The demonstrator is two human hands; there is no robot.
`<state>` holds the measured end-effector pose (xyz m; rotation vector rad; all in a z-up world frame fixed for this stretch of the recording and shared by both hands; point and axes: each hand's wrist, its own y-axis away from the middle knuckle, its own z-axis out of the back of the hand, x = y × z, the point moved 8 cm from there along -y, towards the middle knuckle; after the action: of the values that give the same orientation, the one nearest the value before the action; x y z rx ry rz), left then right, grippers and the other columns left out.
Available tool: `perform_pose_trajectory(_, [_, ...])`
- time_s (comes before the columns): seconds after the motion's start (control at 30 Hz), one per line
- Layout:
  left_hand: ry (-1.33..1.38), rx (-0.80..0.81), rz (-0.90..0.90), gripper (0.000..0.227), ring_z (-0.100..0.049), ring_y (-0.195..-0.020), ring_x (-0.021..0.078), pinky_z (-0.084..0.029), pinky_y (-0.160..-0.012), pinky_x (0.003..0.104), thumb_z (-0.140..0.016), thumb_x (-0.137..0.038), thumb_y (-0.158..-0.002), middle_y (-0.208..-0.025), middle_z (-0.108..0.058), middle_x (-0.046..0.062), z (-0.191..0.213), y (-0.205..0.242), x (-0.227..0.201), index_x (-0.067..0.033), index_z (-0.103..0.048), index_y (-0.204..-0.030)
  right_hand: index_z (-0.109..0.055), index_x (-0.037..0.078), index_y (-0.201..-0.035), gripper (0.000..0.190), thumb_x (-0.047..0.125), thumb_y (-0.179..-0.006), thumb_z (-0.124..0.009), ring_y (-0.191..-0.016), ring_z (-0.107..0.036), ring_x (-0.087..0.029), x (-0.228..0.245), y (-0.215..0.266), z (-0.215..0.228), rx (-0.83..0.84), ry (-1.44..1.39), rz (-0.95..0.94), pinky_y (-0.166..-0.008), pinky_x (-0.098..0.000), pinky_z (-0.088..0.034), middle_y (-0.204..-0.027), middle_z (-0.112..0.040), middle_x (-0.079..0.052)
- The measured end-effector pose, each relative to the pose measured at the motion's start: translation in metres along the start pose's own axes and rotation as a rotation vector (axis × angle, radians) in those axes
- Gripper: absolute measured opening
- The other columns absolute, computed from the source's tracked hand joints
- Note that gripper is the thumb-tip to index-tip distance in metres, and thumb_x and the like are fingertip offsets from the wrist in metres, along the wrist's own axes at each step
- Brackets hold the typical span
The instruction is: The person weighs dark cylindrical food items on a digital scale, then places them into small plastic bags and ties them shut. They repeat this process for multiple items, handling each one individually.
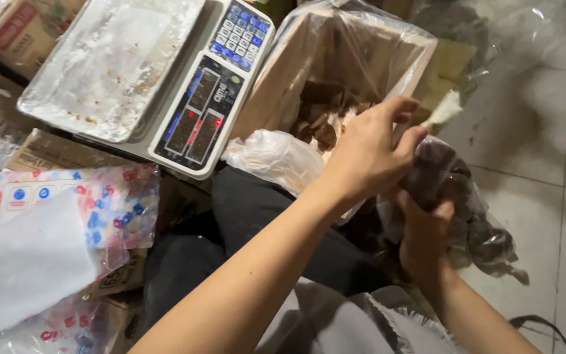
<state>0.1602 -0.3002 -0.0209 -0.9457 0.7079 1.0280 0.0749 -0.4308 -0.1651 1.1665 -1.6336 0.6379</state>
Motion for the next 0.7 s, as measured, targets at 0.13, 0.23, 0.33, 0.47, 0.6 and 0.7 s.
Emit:
perform_pose_trajectory(0.13, [-0.022,0.162,0.06,0.034,-0.075,-0.102,0.033,-0.058,-0.09,0.039,-0.07,-0.023,-0.088,-0.106,-0.077,0.019,-0.032,0.007,0.015,-0.0026,-0.07,-0.115,-0.046,0.003,-0.137,0.072,0.015,-0.078,-0.084,-0.104,-0.063,-0.021,-0.041,-0.006,0.058,-0.316,0.132,-0.154,-0.087,-0.0329,-0.056,-0.123,-0.061,-0.011])
perform_pose_trajectory(0.23, [-0.014,0.229,0.076,0.035,-0.075,-0.101,0.0329,-0.058,-0.089,0.039,-0.07,-0.022,-0.086,-0.105,-0.078,0.019,-0.048,0.015,0.023,-0.0017,-0.07,-0.114,-0.038,0.005,-0.143,0.084,0.024,-0.077,-0.086,-0.109,-0.063,-0.02,-0.067,-0.015,0.094,-0.431,0.22,-0.214,-0.091,-0.0339,-0.055,-0.132,-0.057,-0.014])
perform_pose_trajectory(0.33, [0.018,0.278,0.083,0.034,-0.076,-0.1,0.0327,-0.059,-0.089,0.038,-0.07,-0.021,-0.087,-0.104,-0.077,0.02,-0.06,0.02,0.029,-0.0006,-0.069,-0.114,-0.025,0.008,-0.15,0.098,0.032,-0.078,-0.087,-0.115,-0.062,-0.023,-0.107,-0.029,0.129,-0.522,0.244,-0.333,-0.093,-0.0396,-0.054,-0.14,-0.05,-0.015])
perform_pose_trajectory(0.47, [0.011,0.289,0.105,0.032,-0.076,-0.1,0.0333,-0.059,-0.089,0.038,-0.07,-0.021,-0.087,-0.103,-0.078,0.02,-0.066,0.027,0.035,-0.0006,-0.07,-0.112,-0.002,0.011,-0.163,0.116,0.046,-0.09,-0.085,-0.126,-0.049,-0.031,-0.154,-0.074,0.162,-0.364,0.615,-0.311,-0.095,-0.0443,-0.047,-0.151,-0.036,-0.023])
perform_pose_trajectory(0.6, [0.001,0.289,0.12,0.037,-0.074,-0.101,0.0348,-0.058,-0.088,0.039,-0.07,-0.02,-0.086,-0.105,-0.076,0.022,-0.062,0.033,0.04,-0.0006,-0.069,-0.117,0.013,0.019,-0.167,0.121,0.034,-0.087,-0.076,-0.11,-0.052,-0.032,-0.193,-0.113,0.16,0.158,0.978,-0.398,-0.081,-0.0405,-0.049,-0.14,-0.043,-0.027])
perform_pose_trajectory(0.7, [-0.006,0.254,0.107,0.036,-0.075,-0.102,0.033,-0.058,-0.091,0.039,-0.07,-0.02,-0.086,-0.107,-0.077,0.02,-0.054,0.035,0.041,-0.0011,-0.069,-0.116,0.015,0.027,-0.167,0.12,0.027,-0.082,-0.07,-0.09,-0.058,-0.033,-0.204,-0.116,0.178,0.182,1.115,-0.704,-0.066,-0.0405,-0.048,-0.125,-0.058,-0.026])
